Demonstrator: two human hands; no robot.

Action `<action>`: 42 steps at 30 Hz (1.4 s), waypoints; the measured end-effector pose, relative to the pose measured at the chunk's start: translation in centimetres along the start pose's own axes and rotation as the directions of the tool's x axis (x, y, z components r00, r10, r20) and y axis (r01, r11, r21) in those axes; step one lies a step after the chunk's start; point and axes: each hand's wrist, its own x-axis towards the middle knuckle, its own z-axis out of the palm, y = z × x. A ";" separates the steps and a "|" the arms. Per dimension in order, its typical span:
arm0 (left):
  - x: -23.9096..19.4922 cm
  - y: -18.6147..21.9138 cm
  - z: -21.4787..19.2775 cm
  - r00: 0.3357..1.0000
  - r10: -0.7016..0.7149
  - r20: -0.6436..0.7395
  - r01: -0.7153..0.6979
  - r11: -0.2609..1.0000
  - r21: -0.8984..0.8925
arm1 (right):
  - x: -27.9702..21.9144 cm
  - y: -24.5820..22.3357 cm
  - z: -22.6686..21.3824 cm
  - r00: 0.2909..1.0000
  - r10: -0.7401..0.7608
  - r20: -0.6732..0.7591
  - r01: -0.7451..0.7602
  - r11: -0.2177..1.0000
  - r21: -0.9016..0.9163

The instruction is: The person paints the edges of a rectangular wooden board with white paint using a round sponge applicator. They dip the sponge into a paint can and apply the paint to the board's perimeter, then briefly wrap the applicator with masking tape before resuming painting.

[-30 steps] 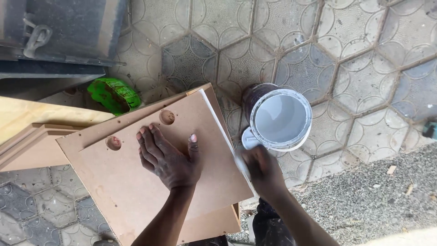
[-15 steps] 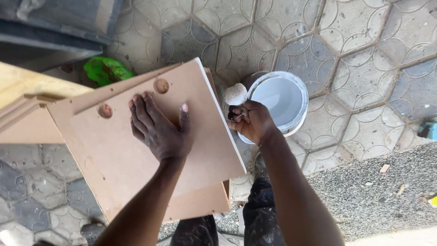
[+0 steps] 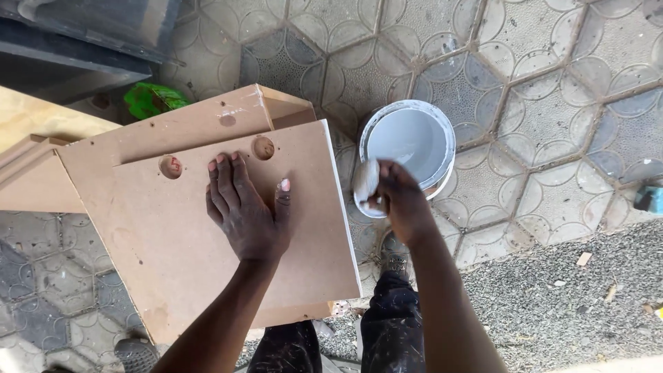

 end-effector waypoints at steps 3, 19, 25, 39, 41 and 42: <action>0.1 0.1 -0.4 1.000 0.020 -0.021 -0.020 1.000 0.011 | 6.9 -0.4 -1.2 1.000 -0.008 0.025 0.006 0.998 0.062; 0.7 0.6 -0.1 0.999 0.041 -0.029 -0.040 0.998 0.042 | 0.7 4.4 -2.7 0.671 0.601 0.435 -0.419 0.791 -0.446; 0.7 0.4 -0.2 0.995 0.082 -0.049 -0.078 0.994 0.079 | -5.9 11.5 -7.6 0.547 0.730 0.409 -0.653 0.678 -0.337; 0.6 0.5 -0.2 0.994 0.087 -0.059 -0.080 0.991 0.109 | 17.1 0.9 4.8 0.886 0.286 0.364 -0.356 0.924 0.142; 0.9 0.7 -0.3 0.994 0.085 -0.061 -0.078 0.991 0.112 | 16.1 -4.2 4.9 0.902 0.236 0.360 -0.321 0.926 0.196; 0.9 0.8 -0.4 0.994 0.087 -0.061 -0.080 0.990 0.112 | 15.5 -6.8 4.9 0.918 0.185 0.351 -0.283 0.925 0.253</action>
